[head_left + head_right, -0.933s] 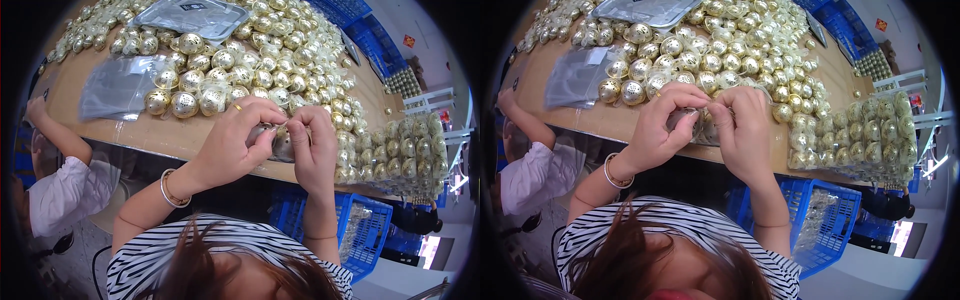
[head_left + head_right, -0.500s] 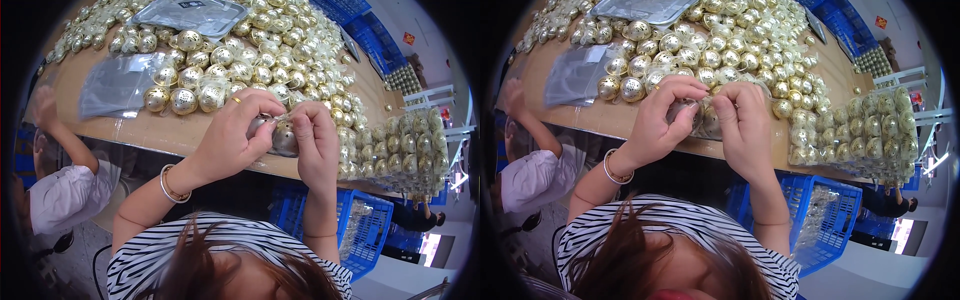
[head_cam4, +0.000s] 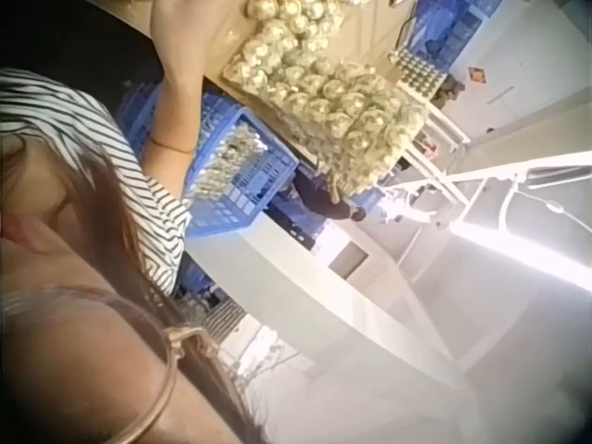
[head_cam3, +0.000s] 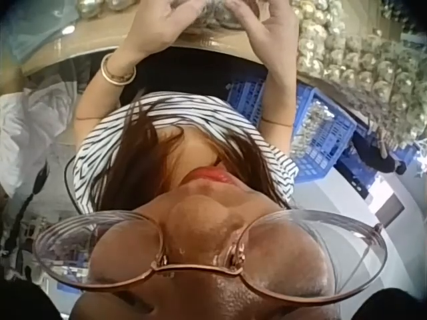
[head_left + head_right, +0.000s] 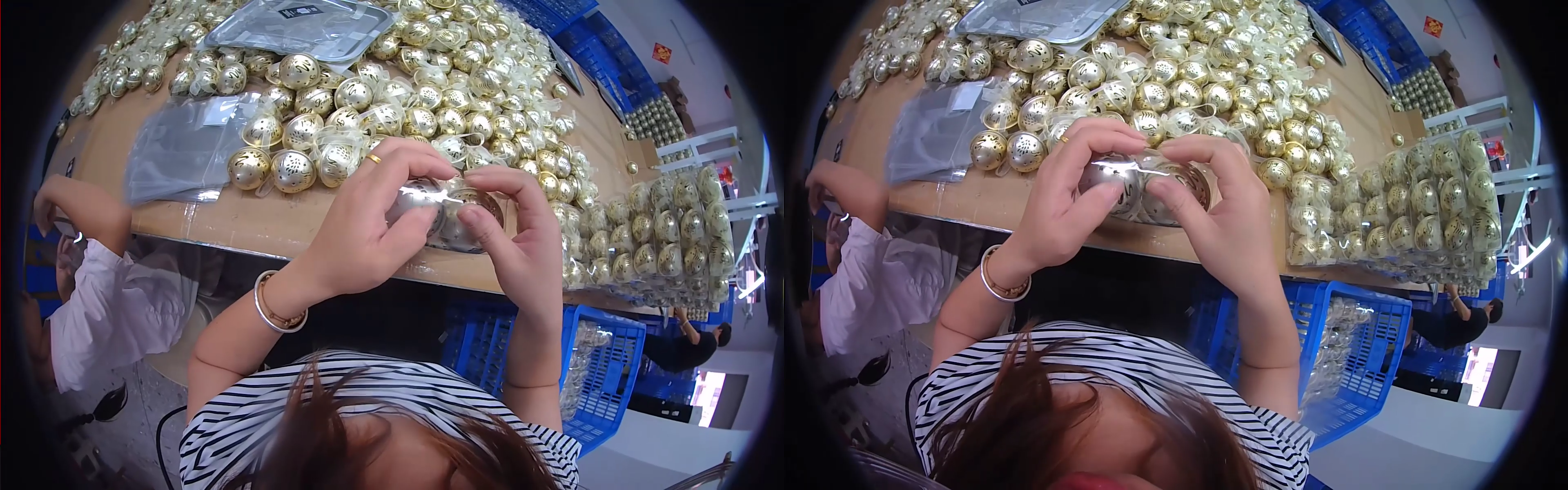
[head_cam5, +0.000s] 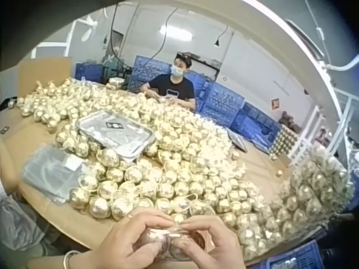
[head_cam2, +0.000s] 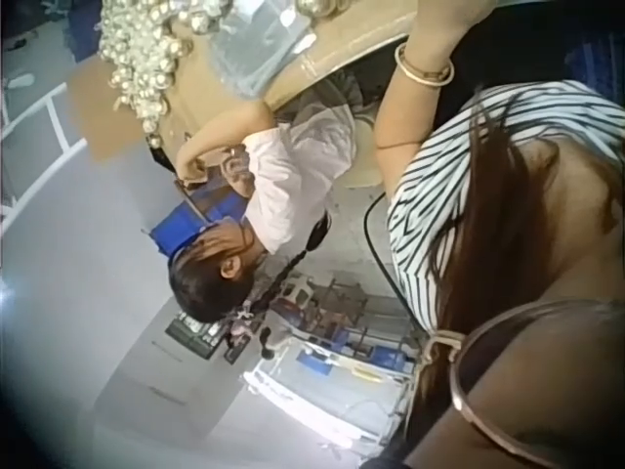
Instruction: Packing gold-colored spherical ornaments into clear plastic bags at a workstation.
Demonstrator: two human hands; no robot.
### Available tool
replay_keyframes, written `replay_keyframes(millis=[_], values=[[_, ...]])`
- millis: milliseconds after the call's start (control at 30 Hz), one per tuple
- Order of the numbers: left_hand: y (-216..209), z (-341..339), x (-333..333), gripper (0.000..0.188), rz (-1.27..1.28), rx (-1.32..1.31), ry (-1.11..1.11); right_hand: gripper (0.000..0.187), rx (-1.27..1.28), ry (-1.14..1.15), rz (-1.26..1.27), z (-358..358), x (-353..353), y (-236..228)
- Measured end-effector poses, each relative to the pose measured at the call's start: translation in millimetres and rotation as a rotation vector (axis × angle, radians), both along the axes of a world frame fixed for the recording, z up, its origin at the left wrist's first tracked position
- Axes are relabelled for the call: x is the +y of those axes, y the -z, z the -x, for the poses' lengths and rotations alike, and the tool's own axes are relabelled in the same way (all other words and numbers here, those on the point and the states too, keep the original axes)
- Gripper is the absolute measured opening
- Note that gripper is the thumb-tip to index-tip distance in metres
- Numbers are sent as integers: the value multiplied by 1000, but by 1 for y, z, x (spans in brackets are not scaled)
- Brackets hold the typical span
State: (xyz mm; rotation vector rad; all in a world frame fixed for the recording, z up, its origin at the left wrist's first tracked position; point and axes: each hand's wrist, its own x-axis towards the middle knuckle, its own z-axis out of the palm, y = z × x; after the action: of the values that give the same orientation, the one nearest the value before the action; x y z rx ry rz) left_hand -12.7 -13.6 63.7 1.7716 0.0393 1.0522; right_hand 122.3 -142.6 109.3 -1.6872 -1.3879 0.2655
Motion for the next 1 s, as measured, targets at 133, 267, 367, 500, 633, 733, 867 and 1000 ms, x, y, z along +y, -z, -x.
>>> replay_keyframes(millis=[133,267,367,500,633,733,867,1000], values=[[-14,5,3,33,11,206,47,25,18,-58,53,-5,1,-8],[-13,-2,8,32,-59,193,55,26,63,-94,51,-13,1,-12],[-9,-5,11,31,-48,104,142,26,152,-130,43,-19,0,-7],[-15,-7,8,27,-15,197,93,23,145,-86,14,-19,-1,-3],[-10,-8,12,22,-43,179,67,22,66,-49,-86,-17,5,4],[-12,-10,9,22,-44,180,51,21,-46,14,-106,-10,1,-2],[-14,-10,12,22,10,210,77,18,-87,87,-53,9,4,-6],[-12,-10,13,23,51,219,102,16,-116,177,-106,20,6,-2]])
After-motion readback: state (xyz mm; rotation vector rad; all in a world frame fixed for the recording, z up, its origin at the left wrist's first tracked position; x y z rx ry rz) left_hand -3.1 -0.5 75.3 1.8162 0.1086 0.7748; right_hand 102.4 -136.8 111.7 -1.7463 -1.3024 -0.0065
